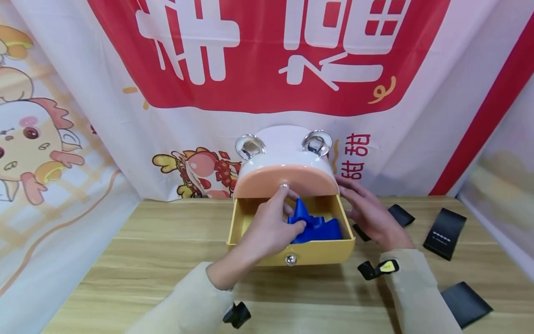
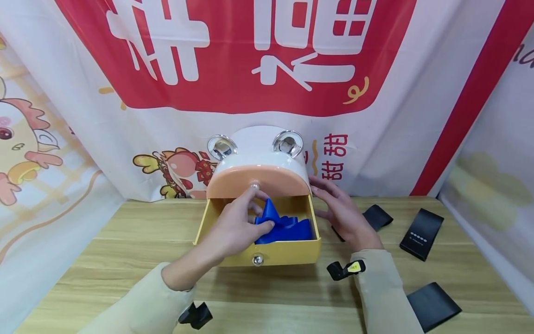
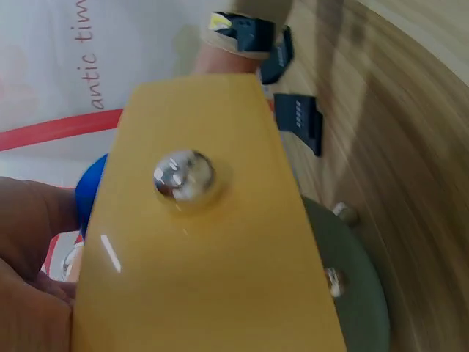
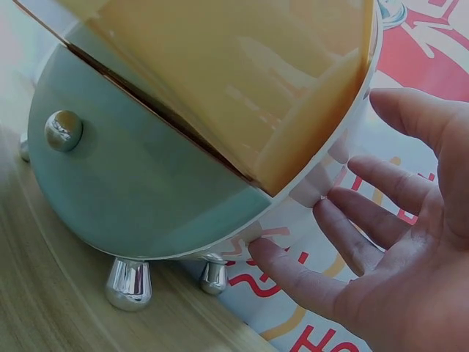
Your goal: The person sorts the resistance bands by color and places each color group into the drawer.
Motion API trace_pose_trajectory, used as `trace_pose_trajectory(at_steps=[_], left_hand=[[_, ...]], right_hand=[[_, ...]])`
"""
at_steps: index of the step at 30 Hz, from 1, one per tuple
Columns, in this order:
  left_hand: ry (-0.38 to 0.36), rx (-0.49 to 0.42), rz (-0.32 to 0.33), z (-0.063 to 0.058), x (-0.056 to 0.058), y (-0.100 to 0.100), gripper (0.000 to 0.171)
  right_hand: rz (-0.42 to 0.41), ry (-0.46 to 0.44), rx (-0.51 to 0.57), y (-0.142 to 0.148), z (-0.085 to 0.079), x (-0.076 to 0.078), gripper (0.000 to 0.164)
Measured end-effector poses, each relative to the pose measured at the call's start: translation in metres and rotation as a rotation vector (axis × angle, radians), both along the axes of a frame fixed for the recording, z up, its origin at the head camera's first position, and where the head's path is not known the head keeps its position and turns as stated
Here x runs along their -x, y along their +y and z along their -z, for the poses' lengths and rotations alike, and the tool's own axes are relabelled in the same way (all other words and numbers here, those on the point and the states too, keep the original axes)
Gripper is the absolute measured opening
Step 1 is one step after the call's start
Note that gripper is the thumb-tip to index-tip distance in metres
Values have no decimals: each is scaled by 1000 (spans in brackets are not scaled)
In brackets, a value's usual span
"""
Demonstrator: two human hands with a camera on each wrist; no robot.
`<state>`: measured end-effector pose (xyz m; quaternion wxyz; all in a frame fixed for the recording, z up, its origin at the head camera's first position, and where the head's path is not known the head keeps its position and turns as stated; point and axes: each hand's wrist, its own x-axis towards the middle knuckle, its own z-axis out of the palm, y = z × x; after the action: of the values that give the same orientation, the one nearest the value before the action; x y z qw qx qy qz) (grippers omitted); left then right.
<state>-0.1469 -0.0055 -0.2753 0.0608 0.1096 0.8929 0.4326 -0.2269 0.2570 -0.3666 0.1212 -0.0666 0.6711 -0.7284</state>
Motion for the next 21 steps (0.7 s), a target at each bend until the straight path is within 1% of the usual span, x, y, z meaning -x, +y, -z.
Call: trace_pose_trajectory(at_steps=[3,6,10,14,17,21], left_hand=[[6,85,27,2,2,-9,47],[24,128,17,2,6,-16,47],[78,146,-31,4,10,-22,45],[108,156,-50,8,11,-27,43],[107,164,-49,10,11,-31,43],[97,186,-50,6,9,-36,44]], right_hand=[[3,9,5,-1,0,0,64],[6,13,5,-2,0,0,64],[10,8,1,-2,-1,0,64],[9,2,3,-2,0,0,65],[3,4,6,-2,0,0,65],[-1,-2,12,-2,0,1,65]])
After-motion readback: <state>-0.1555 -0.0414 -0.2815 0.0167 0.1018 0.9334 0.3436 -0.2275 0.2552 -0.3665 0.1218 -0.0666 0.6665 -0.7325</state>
